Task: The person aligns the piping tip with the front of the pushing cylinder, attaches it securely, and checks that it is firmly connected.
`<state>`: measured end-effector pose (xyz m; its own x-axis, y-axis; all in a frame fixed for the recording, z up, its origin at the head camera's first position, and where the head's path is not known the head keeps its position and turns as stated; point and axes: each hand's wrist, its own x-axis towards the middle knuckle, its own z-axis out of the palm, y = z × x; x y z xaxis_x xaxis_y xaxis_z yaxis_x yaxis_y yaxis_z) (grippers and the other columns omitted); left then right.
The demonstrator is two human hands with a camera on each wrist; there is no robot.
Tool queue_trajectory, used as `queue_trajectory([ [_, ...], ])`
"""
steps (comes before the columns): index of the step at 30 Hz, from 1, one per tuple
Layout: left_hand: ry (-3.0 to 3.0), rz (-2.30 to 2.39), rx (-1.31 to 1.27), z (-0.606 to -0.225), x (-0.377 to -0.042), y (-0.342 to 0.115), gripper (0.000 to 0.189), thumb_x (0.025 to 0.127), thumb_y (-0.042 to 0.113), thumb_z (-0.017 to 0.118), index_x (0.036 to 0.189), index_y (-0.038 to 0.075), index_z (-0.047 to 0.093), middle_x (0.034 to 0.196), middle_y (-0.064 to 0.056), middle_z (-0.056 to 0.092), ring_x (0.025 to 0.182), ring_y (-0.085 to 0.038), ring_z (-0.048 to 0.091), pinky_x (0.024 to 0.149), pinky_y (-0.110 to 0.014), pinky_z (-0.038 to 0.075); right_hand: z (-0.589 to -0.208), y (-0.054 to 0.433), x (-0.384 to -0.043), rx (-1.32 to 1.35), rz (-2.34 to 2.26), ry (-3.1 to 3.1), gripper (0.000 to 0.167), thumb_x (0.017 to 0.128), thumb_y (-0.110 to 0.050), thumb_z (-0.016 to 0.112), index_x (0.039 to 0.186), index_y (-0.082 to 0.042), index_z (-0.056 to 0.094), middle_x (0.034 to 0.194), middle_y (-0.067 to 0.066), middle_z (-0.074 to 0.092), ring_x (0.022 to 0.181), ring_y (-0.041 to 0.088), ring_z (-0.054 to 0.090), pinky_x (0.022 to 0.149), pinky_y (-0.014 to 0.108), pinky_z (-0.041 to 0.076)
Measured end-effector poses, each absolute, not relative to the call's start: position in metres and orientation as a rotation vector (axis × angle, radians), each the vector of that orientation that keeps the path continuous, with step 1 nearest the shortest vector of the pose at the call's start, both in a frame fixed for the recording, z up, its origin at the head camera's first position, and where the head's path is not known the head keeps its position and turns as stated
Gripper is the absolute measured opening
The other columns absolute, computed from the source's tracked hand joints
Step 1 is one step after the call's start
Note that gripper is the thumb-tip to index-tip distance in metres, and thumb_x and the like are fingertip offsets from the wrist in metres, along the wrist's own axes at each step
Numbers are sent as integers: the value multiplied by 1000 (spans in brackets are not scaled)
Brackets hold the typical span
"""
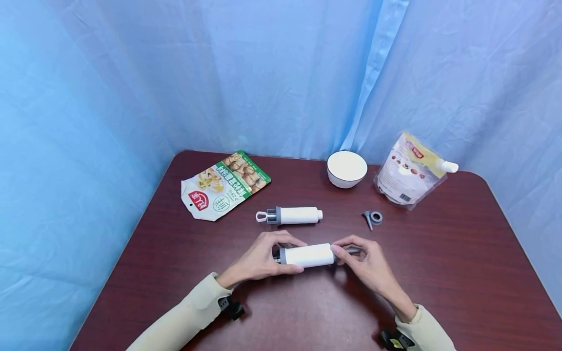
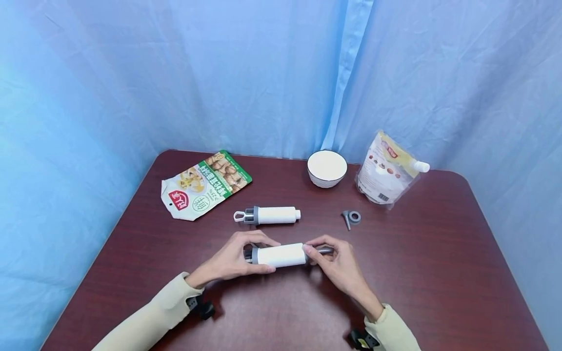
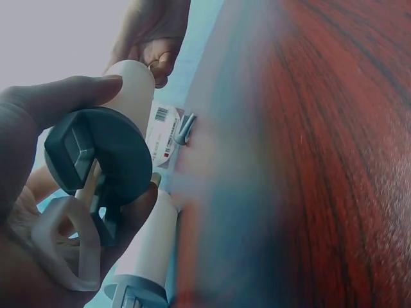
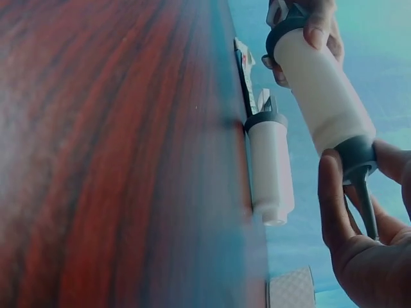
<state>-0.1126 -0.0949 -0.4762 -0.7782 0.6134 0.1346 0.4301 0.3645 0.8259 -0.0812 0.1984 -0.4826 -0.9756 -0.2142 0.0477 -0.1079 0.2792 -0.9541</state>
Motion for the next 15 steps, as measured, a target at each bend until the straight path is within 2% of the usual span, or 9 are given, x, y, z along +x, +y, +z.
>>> queue_trajectory([
  [4, 2431, 1363, 990, -477, -112, -94, 44, 83, 37, 89, 123, 29, 75, 111, 14, 75, 100, -2, 63, 86, -23, 51, -484, 198, -81, -294, -1777, 2440, 15, 101, -19, 71, 105, -6, 74, 92, 15, 78, 67, 26, 76, 64, 38, 62],
  [9, 2425, 1348, 1014, -477, -111, -94, 45, 82, 36, 89, 124, 29, 75, 111, 14, 74, 102, -2, 63, 89, -22, 49, -485, 196, -81, -271, -1694, 2511, 17, 102, -24, 69, 104, -8, 74, 87, 11, 77, 64, 20, 73, 61, 35, 60],
  [15, 2418, 1374, 997, -479, -111, -93, 43, 83, 37, 89, 124, 29, 75, 112, 13, 75, 101, -4, 64, 88, -22, 50, -486, 194, -81, -330, -1772, 2512, 12, 102, -18, 69, 108, -7, 71, 97, 15, 75, 64, 14, 71, 60, 38, 61],
])
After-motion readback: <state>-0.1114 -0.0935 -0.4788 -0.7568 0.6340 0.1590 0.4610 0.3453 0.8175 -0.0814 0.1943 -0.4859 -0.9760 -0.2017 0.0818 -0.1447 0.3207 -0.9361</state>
